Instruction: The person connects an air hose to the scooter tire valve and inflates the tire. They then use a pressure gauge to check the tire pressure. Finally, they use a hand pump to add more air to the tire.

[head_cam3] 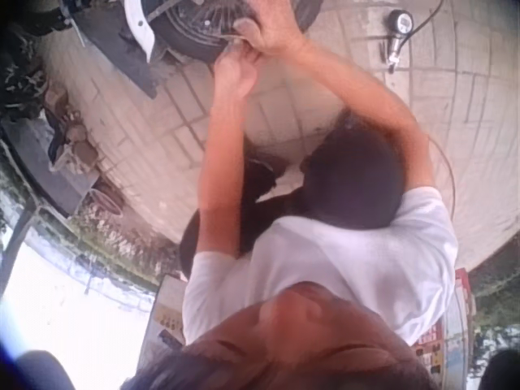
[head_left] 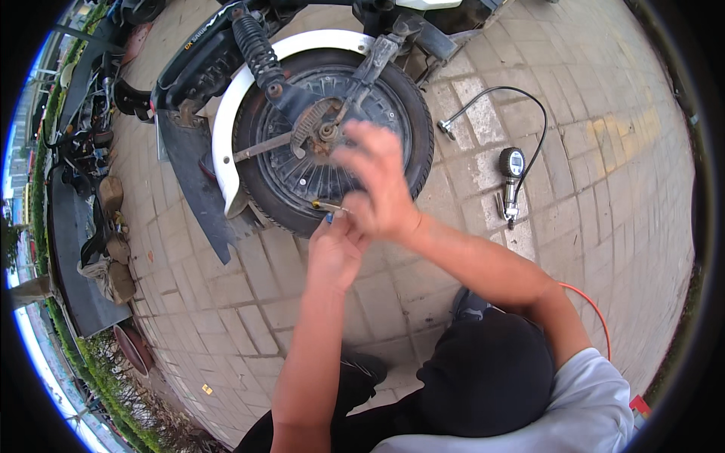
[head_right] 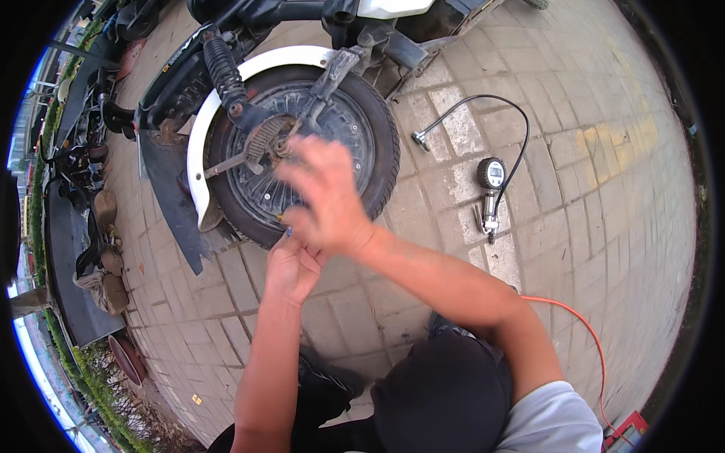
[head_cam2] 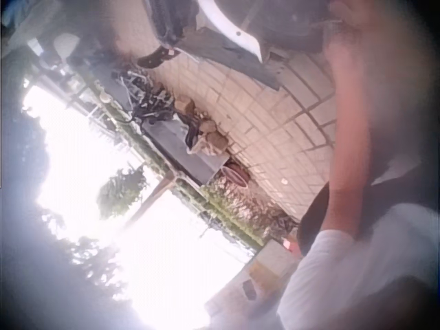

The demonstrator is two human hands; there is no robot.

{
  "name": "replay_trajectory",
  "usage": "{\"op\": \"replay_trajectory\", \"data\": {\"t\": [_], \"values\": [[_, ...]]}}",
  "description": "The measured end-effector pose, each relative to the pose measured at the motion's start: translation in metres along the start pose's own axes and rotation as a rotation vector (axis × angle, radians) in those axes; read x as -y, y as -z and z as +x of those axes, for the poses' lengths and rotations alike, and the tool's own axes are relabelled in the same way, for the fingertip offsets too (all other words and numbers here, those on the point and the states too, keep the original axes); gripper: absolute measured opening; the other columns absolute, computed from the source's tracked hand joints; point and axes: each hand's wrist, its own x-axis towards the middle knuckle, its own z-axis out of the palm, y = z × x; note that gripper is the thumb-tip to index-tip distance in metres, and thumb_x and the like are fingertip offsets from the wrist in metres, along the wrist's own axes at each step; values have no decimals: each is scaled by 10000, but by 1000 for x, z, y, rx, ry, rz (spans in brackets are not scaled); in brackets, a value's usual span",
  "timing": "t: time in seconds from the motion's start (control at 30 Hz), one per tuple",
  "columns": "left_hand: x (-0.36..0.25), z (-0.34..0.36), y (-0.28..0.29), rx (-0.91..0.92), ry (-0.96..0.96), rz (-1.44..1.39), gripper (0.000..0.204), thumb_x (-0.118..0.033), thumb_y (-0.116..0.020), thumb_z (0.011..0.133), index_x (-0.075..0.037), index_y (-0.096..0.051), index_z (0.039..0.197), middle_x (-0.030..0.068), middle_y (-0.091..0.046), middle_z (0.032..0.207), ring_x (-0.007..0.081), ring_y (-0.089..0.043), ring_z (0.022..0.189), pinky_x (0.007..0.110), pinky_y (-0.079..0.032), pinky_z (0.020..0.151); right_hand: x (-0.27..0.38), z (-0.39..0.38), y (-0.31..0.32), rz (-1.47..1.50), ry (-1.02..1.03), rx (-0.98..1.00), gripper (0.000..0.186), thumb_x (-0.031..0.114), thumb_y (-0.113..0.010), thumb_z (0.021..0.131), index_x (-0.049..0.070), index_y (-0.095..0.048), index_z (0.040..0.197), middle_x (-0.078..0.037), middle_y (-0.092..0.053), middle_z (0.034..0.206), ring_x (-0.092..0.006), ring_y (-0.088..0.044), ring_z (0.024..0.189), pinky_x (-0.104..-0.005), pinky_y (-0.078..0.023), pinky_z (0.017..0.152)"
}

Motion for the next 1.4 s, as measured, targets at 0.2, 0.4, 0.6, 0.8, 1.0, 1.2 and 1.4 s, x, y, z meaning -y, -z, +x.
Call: {"op": "replay_trajectory", "data": {"t": [0.2,0.4,0.6,0.8,1.0,1.2,1.4], "values": [[-3,5,4,142,-21,-36,290,-130,-492,1027,-22,-503,1296,114,-584,1271,227,-594,1156,391,-496,987,7,-17,-8,86,162,141,537,411,-648,801,99,-593,1234,-169,-481,1436,-377,-408,1363,-593,-226,1138],[1,11,3,199,2,-66,210,-144,-525,1010,-65,-557,1202,0,-629,1127,155,-629,1055,327,-516,917,-21,-14,-12,78,-58,-2,448,388,-632,871,60,-608,1174,-181,-507,1336,-401,-477,1208,-515,-340,1044],[-1,5,5,185,21,23,289,-254,-457,1064,-66,-528,1272,75,-583,1245,196,-555,1190,384,-492,969,-2,-49,-3,154,-50,245,408,255,-742,781,41,-630,1109,-170,-537,1189,-369,-509,1109,-481,-411,952],[-23,-4,20,4,106,415,362,-321,-442,1066,-19,-573,1217,175,-635,1225,268,-605,1153,464,-493,948,-19,-50,19,-226,200,472,479,259,-721,818,-28,-599,1182,-75,-574,853,-233,-634,742,-351,-528,649],[-46,21,44,-109,-1163,1643,269,-74,-655,864,-37,-662,1131,106,-631,1076,316,-610,976,412,-489,844,-13,-43,23,-304,233,524,515,279,-731,834,-44,-583,1206,-86,-567,817,-239,-618,635,-358,-521,584],[-40,32,61,-35,-1188,1727,306,-82,-691,823,-55,-669,1127,80,-639,1093,298,-612,964,417,-479,816,-11,-41,20,-265,132,518,512,280,-746,840,-33,-591,1215,-100,-583,805,-258,-625,592,-369,-524,541],[-41,40,63,-3,-1262,1683,228,-66,-681,826,-25,-674,1050,132,-659,1013,332,-628,941,437,-508,816,-7,-52,14,-121,-121,402,427,259,-699,897,-43,-609,1185,-175,-659,883,-288,-681,700,-359,-559,632]]}}
